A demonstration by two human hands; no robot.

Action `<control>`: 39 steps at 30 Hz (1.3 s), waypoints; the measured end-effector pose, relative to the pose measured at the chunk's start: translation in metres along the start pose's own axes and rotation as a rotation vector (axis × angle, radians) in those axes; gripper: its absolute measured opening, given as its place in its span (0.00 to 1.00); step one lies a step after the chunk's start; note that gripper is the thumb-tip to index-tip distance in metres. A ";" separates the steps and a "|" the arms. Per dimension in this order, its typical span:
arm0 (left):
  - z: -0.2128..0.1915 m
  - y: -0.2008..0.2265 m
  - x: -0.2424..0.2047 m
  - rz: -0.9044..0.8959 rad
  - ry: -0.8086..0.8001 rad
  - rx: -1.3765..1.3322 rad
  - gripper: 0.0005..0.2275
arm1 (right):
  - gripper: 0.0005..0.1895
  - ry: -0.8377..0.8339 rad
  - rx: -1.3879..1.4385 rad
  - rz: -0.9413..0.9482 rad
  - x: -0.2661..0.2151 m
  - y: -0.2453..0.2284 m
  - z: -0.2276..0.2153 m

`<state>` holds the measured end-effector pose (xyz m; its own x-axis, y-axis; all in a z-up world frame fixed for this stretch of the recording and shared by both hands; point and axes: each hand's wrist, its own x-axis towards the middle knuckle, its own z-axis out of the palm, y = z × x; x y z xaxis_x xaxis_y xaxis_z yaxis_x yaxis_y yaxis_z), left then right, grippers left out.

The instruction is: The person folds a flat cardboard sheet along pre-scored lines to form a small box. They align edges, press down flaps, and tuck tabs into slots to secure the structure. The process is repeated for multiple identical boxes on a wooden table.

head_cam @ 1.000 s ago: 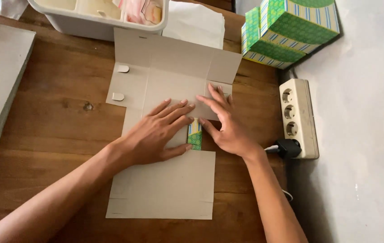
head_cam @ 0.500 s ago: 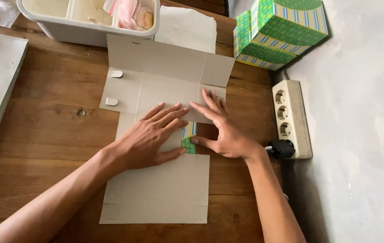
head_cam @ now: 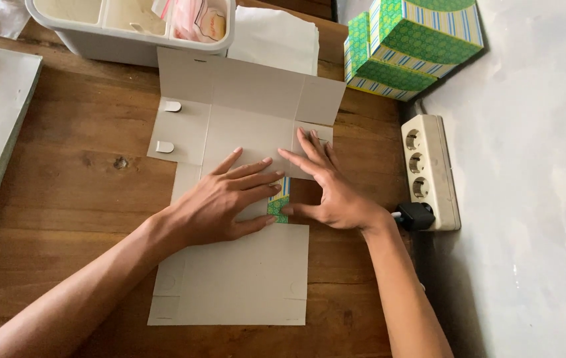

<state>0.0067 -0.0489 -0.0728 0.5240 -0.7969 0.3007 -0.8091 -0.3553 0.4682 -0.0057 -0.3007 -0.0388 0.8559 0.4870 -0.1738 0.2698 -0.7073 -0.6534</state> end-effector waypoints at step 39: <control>0.001 -0.001 0.000 -0.022 0.048 -0.017 0.19 | 0.57 -0.011 -0.117 -0.021 -0.002 -0.005 -0.001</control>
<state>0.0071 -0.0489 -0.0743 0.5541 -0.7643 0.3299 -0.7928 -0.3637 0.4891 -0.0082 -0.2986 -0.0351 0.8446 0.5078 -0.1698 0.3380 -0.7516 -0.5665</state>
